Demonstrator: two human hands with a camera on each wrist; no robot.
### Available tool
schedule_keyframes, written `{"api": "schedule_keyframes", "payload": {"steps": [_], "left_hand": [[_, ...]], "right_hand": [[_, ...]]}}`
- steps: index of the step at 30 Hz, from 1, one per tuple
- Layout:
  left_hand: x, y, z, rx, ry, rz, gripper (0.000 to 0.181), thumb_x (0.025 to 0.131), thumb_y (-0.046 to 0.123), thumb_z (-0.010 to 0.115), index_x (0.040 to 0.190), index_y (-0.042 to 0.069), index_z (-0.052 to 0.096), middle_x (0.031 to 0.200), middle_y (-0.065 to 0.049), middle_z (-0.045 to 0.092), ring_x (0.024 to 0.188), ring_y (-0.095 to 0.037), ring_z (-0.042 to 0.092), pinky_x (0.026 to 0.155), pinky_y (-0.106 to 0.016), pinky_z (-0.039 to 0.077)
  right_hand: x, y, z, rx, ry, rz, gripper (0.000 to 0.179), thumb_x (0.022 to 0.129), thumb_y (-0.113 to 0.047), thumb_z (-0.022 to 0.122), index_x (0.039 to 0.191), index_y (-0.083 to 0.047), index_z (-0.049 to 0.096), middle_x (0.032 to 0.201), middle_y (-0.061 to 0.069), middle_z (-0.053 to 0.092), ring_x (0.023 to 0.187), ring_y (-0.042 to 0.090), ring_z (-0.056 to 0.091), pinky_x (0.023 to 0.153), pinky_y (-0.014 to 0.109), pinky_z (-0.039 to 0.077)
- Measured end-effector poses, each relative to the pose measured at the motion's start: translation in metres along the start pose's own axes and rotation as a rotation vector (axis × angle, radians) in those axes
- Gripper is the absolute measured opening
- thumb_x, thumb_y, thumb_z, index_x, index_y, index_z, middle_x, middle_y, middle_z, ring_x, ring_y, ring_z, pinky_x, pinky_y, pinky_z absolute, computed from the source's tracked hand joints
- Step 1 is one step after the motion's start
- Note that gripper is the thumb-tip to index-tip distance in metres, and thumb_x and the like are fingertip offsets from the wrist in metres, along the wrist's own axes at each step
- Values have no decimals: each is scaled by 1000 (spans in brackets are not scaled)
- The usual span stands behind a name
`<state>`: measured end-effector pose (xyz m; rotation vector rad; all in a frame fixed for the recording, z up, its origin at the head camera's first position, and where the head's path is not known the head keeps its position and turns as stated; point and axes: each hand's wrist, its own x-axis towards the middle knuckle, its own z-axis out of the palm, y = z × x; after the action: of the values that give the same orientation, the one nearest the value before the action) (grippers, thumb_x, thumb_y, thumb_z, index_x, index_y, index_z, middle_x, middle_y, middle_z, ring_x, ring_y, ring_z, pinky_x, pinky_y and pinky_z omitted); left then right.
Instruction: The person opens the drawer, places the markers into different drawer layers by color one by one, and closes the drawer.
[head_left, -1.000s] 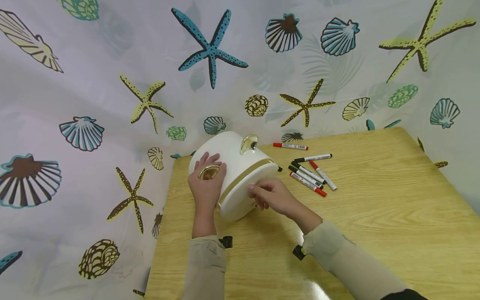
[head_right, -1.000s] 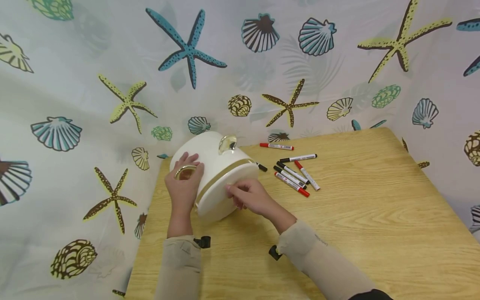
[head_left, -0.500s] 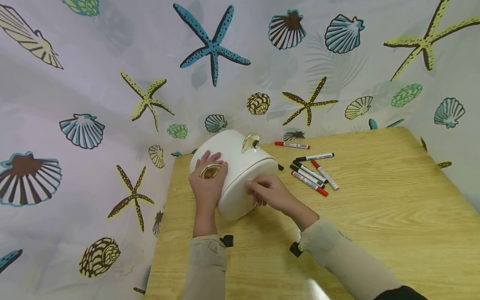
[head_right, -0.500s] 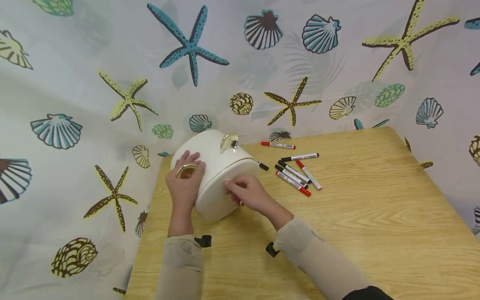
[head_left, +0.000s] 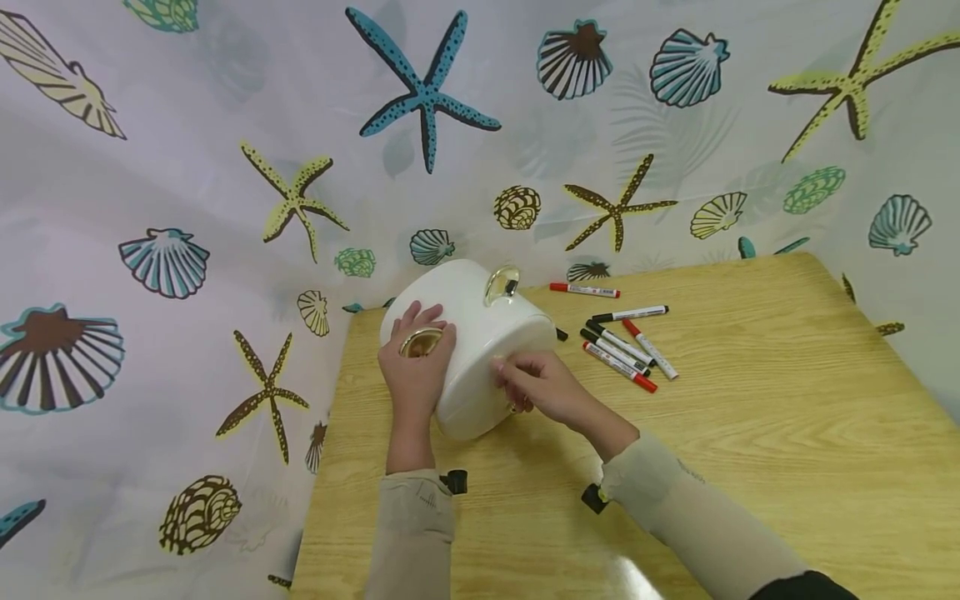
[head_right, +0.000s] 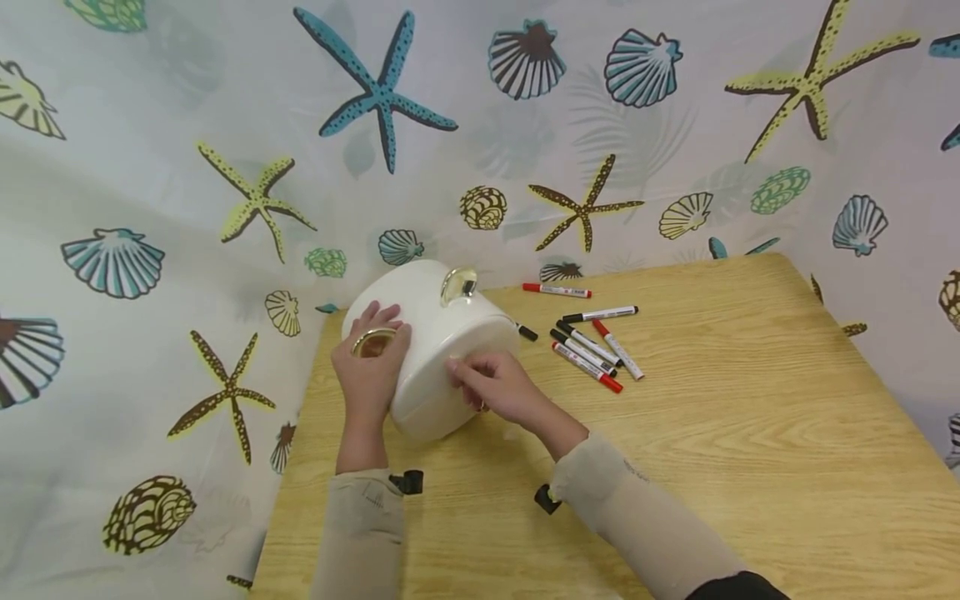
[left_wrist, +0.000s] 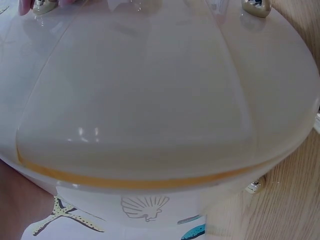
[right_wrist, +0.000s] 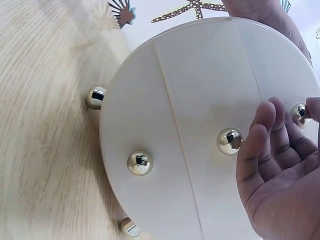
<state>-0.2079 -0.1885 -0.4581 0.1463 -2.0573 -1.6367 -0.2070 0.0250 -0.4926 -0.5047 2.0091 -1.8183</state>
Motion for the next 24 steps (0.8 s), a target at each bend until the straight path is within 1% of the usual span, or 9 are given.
{"api": "schedule_keyframes", "payload": {"steps": [2, 4, 8, 10, 12, 17, 20, 24], "left_hand": [[0, 0, 0, -3, 0, 6, 19, 90, 28, 86, 99, 12, 84, 119, 7, 81, 140, -1, 55, 132, -28, 23], [0, 0, -1, -5, 1, 7, 19, 90, 28, 86, 99, 12, 84, 119, 7, 81, 140, -1, 55, 132, -28, 23], [1, 0, -1, -8, 0, 1, 20, 90, 29, 86, 99, 12, 84, 119, 8, 80, 140, -1, 55, 133, -29, 22], [1, 1, -1, -3, 0, 0, 20, 89, 30, 86, 99, 12, 84, 119, 8, 80, 140, 0, 55, 133, -29, 22], [1, 0, -1, -4, 0, 5, 20, 89, 29, 86, 99, 12, 84, 119, 7, 81, 140, -1, 55, 133, -29, 22], [1, 0, -1, -10, -2, 6, 20, 89, 28, 86, 99, 11, 84, 119, 6, 81, 141, -2, 55, 133, -29, 22], [0, 0, -1, -8, -5, -3, 20, 90, 29, 85, 100, 12, 84, 119, 7, 81, 141, -1, 54, 133, -28, 21], [0, 0, 0, -4, -5, -9, 20, 90, 29, 85, 102, 13, 84, 119, 8, 80, 141, 1, 54, 133, -28, 21]], "right_hand": [[-3, 4, 0, -9, -18, -1, 46, 110, -38, 57, 100, 5, 71, 74, 7, 65, 64, 22, 61, 60, 32, 55], [-6, 9, -1, -28, -34, -5, 42, 110, -35, 59, 100, 4, 72, 76, 8, 66, 65, 21, 61, 60, 31, 55], [-11, 22, -4, -76, -44, 2, 32, 108, -30, 63, 94, -2, 73, 77, 11, 67, 66, 19, 62, 59, 31, 56], [-12, 29, -6, -85, -40, 22, 32, 108, -31, 62, 93, -6, 74, 77, 11, 67, 65, 19, 62, 58, 31, 55], [-13, 36, -8, -79, -36, 47, 34, 109, -32, 61, 96, -3, 74, 77, 10, 67, 66, 18, 63, 59, 31, 56], [-11, 50, -11, -39, -20, 104, 47, 111, -35, 55, 106, 9, 72, 77, 9, 67, 65, 17, 63, 58, 29, 55], [-11, 54, -11, -8, -17, 138, 53, 111, -39, 53, 107, 11, 71, 80, 14, 69, 65, 19, 64, 57, 28, 54], [-9, 57, -8, 28, -27, 169, 56, 111, -42, 51, 108, 11, 71, 86, 21, 70, 67, 21, 65, 58, 30, 55]]}}
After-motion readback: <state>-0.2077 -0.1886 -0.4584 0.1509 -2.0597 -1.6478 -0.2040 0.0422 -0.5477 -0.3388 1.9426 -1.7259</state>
